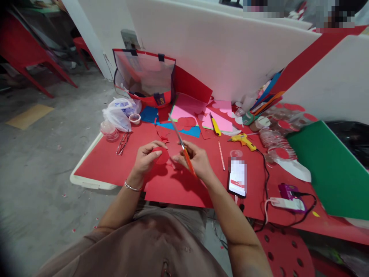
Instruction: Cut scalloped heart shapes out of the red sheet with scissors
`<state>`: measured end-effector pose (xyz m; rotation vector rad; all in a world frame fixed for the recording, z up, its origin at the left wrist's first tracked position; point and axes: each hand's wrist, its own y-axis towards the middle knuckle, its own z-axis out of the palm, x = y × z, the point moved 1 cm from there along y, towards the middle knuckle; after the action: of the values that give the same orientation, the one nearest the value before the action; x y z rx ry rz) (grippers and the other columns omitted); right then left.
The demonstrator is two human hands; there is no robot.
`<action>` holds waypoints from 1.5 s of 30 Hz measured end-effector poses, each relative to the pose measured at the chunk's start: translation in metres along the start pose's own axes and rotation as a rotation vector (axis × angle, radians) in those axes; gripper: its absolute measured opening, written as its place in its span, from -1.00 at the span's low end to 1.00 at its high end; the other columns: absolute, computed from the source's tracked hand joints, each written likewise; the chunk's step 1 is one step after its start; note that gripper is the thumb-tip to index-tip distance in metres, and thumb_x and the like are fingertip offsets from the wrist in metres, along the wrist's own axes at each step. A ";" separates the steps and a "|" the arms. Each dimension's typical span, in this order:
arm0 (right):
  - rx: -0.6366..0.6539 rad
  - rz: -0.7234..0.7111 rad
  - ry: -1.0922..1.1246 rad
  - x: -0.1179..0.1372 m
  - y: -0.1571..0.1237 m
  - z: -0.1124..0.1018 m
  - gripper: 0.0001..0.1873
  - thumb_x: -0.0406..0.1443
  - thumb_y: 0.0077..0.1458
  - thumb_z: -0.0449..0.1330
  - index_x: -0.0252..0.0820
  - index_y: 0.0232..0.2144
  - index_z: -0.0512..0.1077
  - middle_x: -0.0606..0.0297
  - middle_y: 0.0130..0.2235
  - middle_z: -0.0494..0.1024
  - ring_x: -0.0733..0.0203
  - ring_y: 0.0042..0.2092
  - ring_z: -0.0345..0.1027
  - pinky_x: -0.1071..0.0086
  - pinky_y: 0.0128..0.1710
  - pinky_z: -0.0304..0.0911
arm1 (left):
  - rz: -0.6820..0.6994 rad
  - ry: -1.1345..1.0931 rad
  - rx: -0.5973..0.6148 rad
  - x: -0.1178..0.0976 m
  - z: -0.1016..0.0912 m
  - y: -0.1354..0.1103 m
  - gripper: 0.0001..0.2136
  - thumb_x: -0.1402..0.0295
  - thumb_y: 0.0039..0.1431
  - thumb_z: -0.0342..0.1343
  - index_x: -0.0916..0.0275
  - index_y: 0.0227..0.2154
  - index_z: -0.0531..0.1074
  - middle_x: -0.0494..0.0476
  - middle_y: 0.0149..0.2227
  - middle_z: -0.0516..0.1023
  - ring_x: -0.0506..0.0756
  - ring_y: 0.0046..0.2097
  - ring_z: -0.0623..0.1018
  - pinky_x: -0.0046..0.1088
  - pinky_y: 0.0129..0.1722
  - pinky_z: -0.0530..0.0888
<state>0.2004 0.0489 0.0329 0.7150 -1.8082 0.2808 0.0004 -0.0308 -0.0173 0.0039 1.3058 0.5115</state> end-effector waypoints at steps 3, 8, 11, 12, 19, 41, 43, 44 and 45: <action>-0.004 0.042 0.219 0.001 0.012 0.013 -0.27 0.07 -0.05 0.52 -0.13 0.08 0.51 0.30 -0.36 0.61 0.19 -0.39 0.48 0.31 -0.39 0.42 | -0.006 0.048 0.009 0.000 0.001 0.000 -0.82 0.21 0.16 0.39 0.20 -0.43 0.64 0.22 -0.17 0.64 0.17 -0.13 0.59 -0.30 -0.12 0.50; 0.048 0.119 0.407 -0.001 0.019 0.026 -0.32 -0.07 -0.11 0.57 -0.16 0.02 0.49 0.39 -0.41 0.57 0.31 -0.51 0.38 0.40 -0.50 0.35 | 0.016 0.147 -0.004 -0.002 0.000 -0.001 -0.81 0.23 0.21 0.36 0.22 -0.44 0.61 0.18 -0.21 0.62 0.13 -0.15 0.57 -0.33 -0.10 0.49; 0.038 0.122 0.411 -0.002 0.018 0.028 -0.32 -0.07 -0.11 0.57 -0.15 0.02 0.50 0.40 -0.39 0.56 0.31 -0.49 0.39 0.39 -0.48 0.38 | -0.003 0.151 0.023 -0.001 0.000 -0.002 -0.80 0.20 0.24 0.35 0.22 -0.39 0.62 0.12 -0.31 0.59 0.07 -0.30 0.53 -0.39 -0.27 0.46; 0.028 0.118 0.405 -0.003 0.018 0.028 -0.32 -0.06 -0.12 0.58 -0.14 0.01 0.50 0.40 -0.38 0.56 0.31 -0.48 0.40 0.38 -0.47 0.39 | -0.017 0.148 0.037 0.001 0.001 -0.002 -0.79 0.18 0.25 0.34 0.22 -0.37 0.62 0.10 -0.34 0.57 0.04 -0.36 0.49 -0.41 -0.34 0.43; -0.022 0.124 0.384 -0.006 0.016 0.028 -0.33 -0.05 -0.13 0.58 -0.11 0.00 0.52 0.45 -0.40 0.50 0.32 -0.47 0.36 0.40 -0.49 0.35 | 0.070 0.204 0.024 0.005 0.004 0.000 -0.73 0.21 0.16 0.41 0.18 -0.11 0.67 0.19 -0.17 0.70 0.12 -0.19 0.63 -0.35 -0.17 0.54; -0.150 0.078 0.370 -0.010 0.002 0.034 -0.42 -0.04 -0.01 0.52 -0.02 0.02 0.48 0.47 -0.39 0.47 0.30 -0.50 0.36 0.39 -0.49 0.37 | -0.176 -0.147 -0.250 0.011 0.030 -0.015 -0.71 0.10 0.08 0.43 0.24 -0.42 0.62 0.04 -0.42 0.56 -0.05 -0.51 0.45 -0.56 -0.57 0.37; -0.101 0.054 0.261 -0.013 -0.002 0.028 -0.41 -0.03 0.01 0.51 -0.04 0.04 0.49 0.45 -0.40 0.48 0.25 -0.43 0.40 0.36 -0.41 0.40 | -0.137 -0.120 -0.257 0.008 0.026 -0.015 -0.76 0.16 0.10 0.41 0.23 -0.44 0.60 0.04 -0.40 0.55 -0.03 -0.45 0.47 -0.53 -0.48 0.43; -0.087 0.038 0.185 -0.013 -0.005 0.024 -0.40 -0.02 0.02 0.51 -0.06 0.05 0.50 0.42 -0.38 0.50 0.22 -0.39 0.44 0.33 -0.36 0.42 | -0.105 -0.100 -0.258 0.007 0.023 -0.014 -0.79 0.19 0.12 0.39 0.22 -0.46 0.59 0.04 -0.38 0.55 -0.01 -0.41 0.49 -0.51 -0.42 0.46; -0.077 0.020 0.098 -0.013 -0.007 0.020 -0.38 -0.01 0.03 0.51 -0.07 0.07 0.49 0.37 -0.34 0.55 0.17 -0.32 0.48 0.30 -0.29 0.44 | -0.068 -0.077 -0.258 0.006 0.020 -0.014 -0.81 0.23 0.13 0.37 0.22 -0.47 0.58 0.05 -0.37 0.55 0.01 -0.36 0.50 -0.49 -0.34 0.48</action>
<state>0.1917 0.0374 0.0129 0.6189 -1.7240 0.2534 0.0244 -0.0355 -0.0215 -0.2323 1.1530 0.6127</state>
